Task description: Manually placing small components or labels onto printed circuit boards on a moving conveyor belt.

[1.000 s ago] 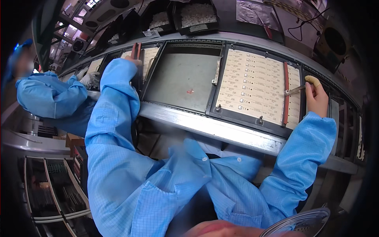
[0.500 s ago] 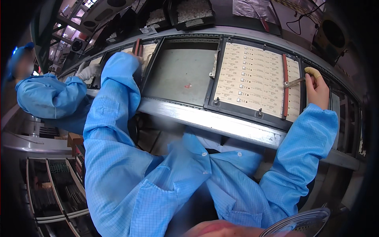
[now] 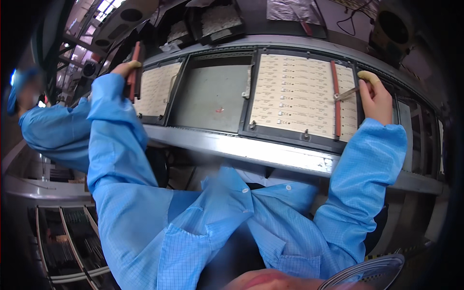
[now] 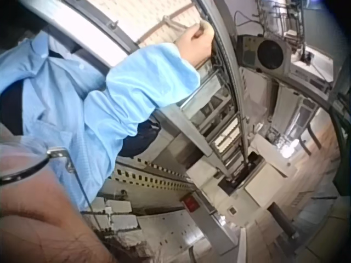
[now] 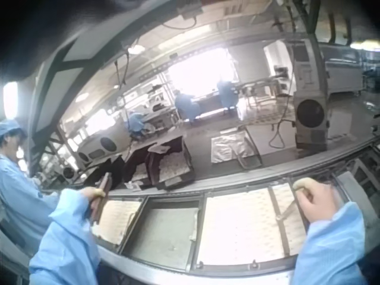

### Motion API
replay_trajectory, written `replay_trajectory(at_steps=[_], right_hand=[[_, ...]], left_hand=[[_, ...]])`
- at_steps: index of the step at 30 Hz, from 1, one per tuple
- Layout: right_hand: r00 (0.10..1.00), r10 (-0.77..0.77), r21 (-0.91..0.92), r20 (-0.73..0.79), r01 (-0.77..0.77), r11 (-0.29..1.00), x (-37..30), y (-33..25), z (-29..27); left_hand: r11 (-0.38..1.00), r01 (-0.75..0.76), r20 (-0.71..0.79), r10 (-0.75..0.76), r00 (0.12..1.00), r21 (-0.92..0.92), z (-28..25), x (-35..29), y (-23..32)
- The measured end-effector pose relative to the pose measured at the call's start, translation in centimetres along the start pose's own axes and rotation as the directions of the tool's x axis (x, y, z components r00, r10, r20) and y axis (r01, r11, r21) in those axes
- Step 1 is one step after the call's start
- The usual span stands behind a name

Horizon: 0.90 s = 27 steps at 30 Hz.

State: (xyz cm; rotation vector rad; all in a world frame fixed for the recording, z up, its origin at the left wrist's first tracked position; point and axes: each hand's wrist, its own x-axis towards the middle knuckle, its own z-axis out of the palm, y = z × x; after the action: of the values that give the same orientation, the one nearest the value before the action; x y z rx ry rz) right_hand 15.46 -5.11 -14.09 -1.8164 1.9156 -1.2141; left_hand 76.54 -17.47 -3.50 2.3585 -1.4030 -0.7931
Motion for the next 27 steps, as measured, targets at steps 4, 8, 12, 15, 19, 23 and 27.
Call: replay_trajectory(at_steps=[4,8,12,15,19,23,27], right_hand=[[0.999,-0.041,0.012,-0.022,0.041,0.999,0.1,-0.3,-0.2],[0.997,-0.061,0.036,-0.045,0.062,0.997,-0.2,-1.0,-0.5],[0.999,-0.026,0.033,-0.044,0.027,0.999,-0.7,0.5,-0.1],[0.992,-0.118,0.01,-0.039,0.118,0.993,-0.3,-0.9,-0.3],[0.986,-0.159,-0.007,-0.051,0.159,0.987,-0.8,-1.0,0.2],[0.976,-0.219,-0.008,0.002,0.219,0.976,-0.5,-2.5,0.3],[0.973,-0.228,0.027,-0.012,0.229,0.973,-0.7,-1.8,0.1]], left_hand=[[0.953,-0.235,0.03,0.245,0.969,-0.192,-0.2,-2.2,8.0],[0.869,-0.467,0.012,0.475,0.88,-0.16,4.4,-1.9,18.2],[0.9,-0.314,0.02,0.324,0.946,0.303,16.6,-7.3,30.0],[0.782,-0.544,0.036,0.561,0.827,0.304,19.1,-3.8,31.0],[0.476,-0.634,-0.009,0.803,0.595,0.609,22.1,-14.4,31.3],[0.221,-0.293,-0.074,0.895,0.439,0.93,23.0,-5.9,35.5],[0.227,-0.422,0.056,0.826,0.561,0.877,25.2,3.6,35.9]])
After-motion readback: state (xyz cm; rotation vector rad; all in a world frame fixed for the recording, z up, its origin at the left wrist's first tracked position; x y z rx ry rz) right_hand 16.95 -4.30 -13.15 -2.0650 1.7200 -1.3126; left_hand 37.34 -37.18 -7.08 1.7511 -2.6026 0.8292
